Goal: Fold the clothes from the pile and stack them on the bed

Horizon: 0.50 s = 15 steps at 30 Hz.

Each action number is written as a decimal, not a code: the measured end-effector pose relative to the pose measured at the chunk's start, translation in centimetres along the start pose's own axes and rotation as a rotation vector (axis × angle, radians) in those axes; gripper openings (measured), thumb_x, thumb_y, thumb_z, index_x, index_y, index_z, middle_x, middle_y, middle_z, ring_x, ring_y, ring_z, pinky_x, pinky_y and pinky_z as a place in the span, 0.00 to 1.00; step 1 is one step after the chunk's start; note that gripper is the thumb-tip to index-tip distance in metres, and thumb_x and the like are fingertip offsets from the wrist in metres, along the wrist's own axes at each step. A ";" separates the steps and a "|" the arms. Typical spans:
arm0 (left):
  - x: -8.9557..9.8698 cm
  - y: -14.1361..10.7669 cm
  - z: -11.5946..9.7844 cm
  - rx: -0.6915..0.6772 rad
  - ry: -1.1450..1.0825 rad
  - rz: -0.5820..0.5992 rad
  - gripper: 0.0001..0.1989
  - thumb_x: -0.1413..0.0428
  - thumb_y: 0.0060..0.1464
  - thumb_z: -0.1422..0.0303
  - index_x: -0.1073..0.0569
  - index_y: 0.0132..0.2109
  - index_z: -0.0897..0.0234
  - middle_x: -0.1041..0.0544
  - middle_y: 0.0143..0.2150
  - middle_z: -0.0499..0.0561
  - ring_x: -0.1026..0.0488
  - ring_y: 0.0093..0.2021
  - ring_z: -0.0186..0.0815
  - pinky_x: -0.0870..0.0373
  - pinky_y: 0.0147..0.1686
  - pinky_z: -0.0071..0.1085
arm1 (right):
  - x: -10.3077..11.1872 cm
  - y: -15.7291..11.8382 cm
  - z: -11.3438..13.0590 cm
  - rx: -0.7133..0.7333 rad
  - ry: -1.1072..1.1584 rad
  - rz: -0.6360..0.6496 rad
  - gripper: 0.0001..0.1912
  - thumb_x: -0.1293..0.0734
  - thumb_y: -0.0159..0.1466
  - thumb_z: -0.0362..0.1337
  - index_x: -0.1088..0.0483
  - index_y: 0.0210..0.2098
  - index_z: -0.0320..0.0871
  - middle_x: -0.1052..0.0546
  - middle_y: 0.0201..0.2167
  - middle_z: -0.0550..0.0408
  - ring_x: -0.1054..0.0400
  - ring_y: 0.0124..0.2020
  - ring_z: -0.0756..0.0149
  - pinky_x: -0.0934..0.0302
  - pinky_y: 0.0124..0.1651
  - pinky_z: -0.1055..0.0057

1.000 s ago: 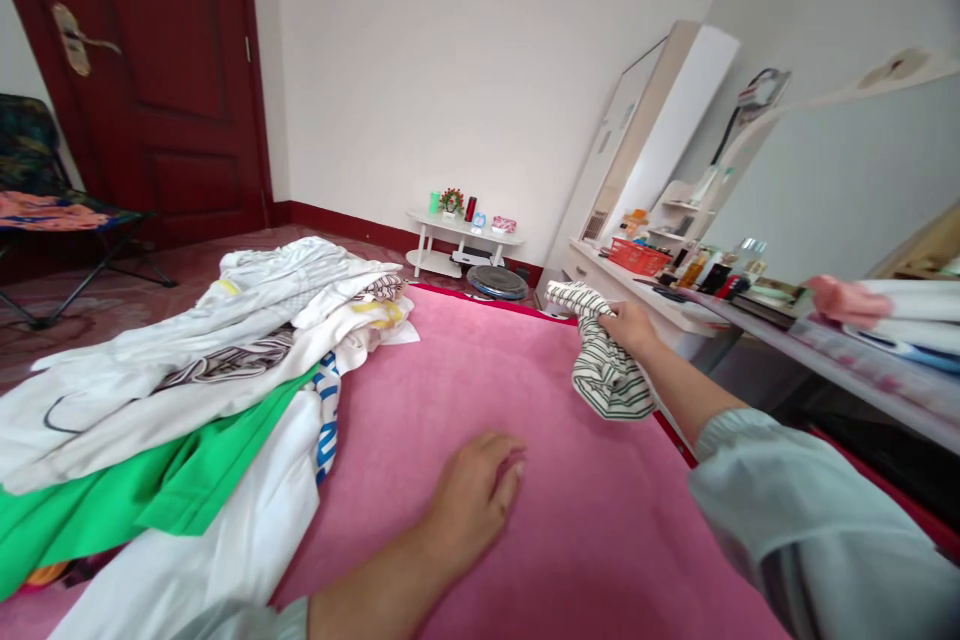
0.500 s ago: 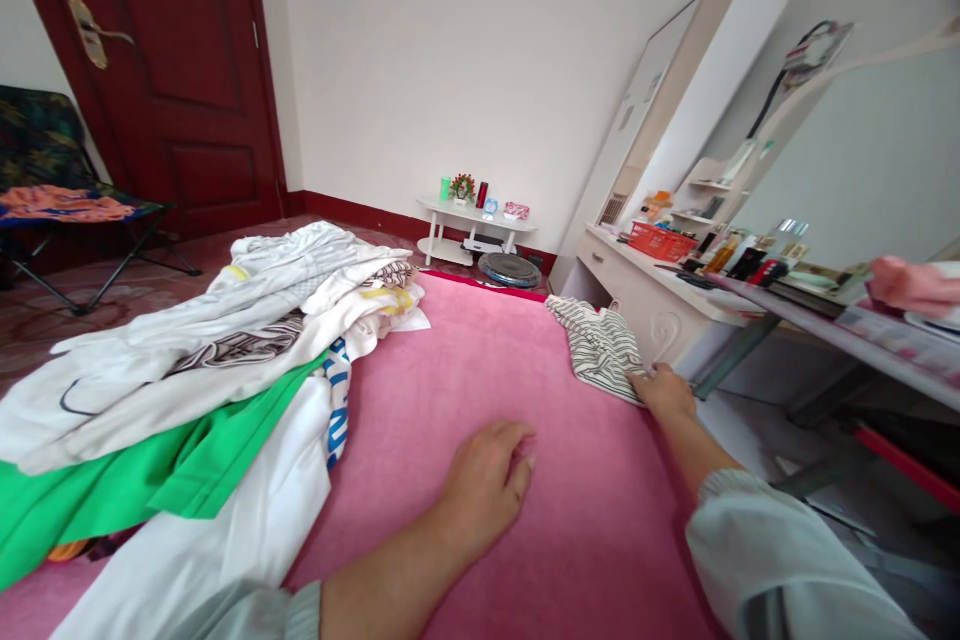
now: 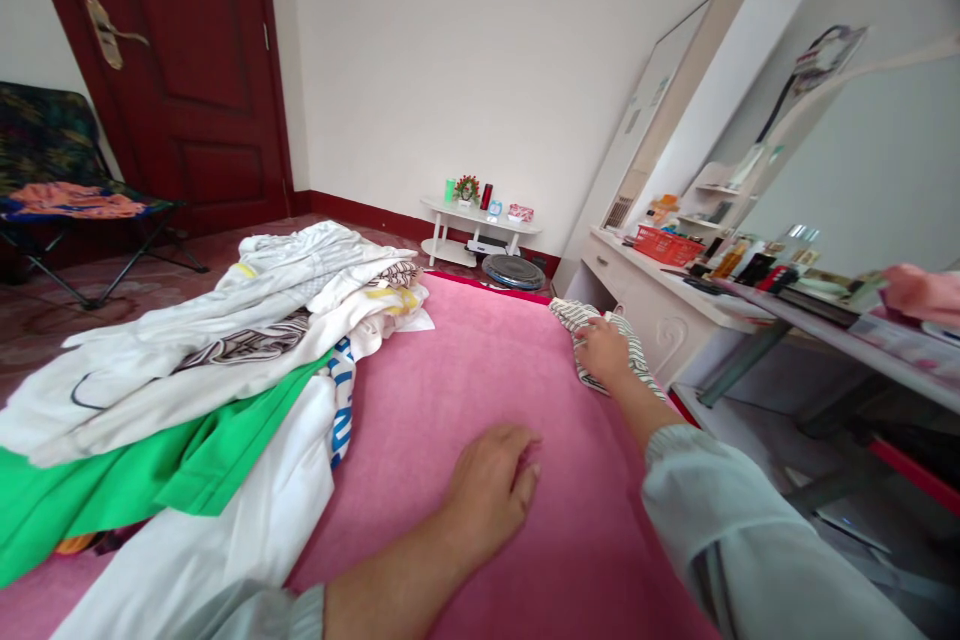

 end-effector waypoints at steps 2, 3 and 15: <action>0.0 0.0 0.0 0.001 0.006 0.000 0.15 0.49 0.54 0.70 0.28 0.49 0.61 0.25 0.42 0.52 0.29 0.42 0.40 0.33 0.44 0.35 | -0.8 1.0 0.9 0.061 -0.109 0.061 0.16 0.39 0.58 0.31 0.24 0.42 0.44 0.38 0.59 0.45 0.49 0.60 0.48 0.54 0.58 0.49; 0.0 0.0 0.0 0.001 0.006 -0.001 0.14 0.49 0.54 0.70 0.28 0.48 0.61 0.25 0.42 0.52 0.29 0.42 0.40 0.33 0.44 0.35 | -1.3 1.5 1.1 0.081 -0.157 0.094 0.16 0.39 0.58 0.30 0.24 0.42 0.42 0.39 0.60 0.44 0.52 0.61 0.47 0.58 0.60 0.46; -0.2 0.2 0.6 0.038 -0.042 -0.036 0.15 0.48 0.53 0.71 0.28 0.48 0.60 0.24 0.41 0.50 0.28 0.41 0.39 0.32 0.43 0.35 | -2.2 6.2 2.0 -0.101 0.389 0.059 0.26 0.42 0.63 0.40 0.39 0.59 0.41 0.31 0.55 0.44 0.35 0.53 0.57 0.42 0.54 0.60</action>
Point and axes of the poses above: each hand's wrist, its own y-axis towards the middle knuckle, its own x-axis out of the back of the hand, z = x × y, the point moved 4 cm from there along y, towards the middle knuckle
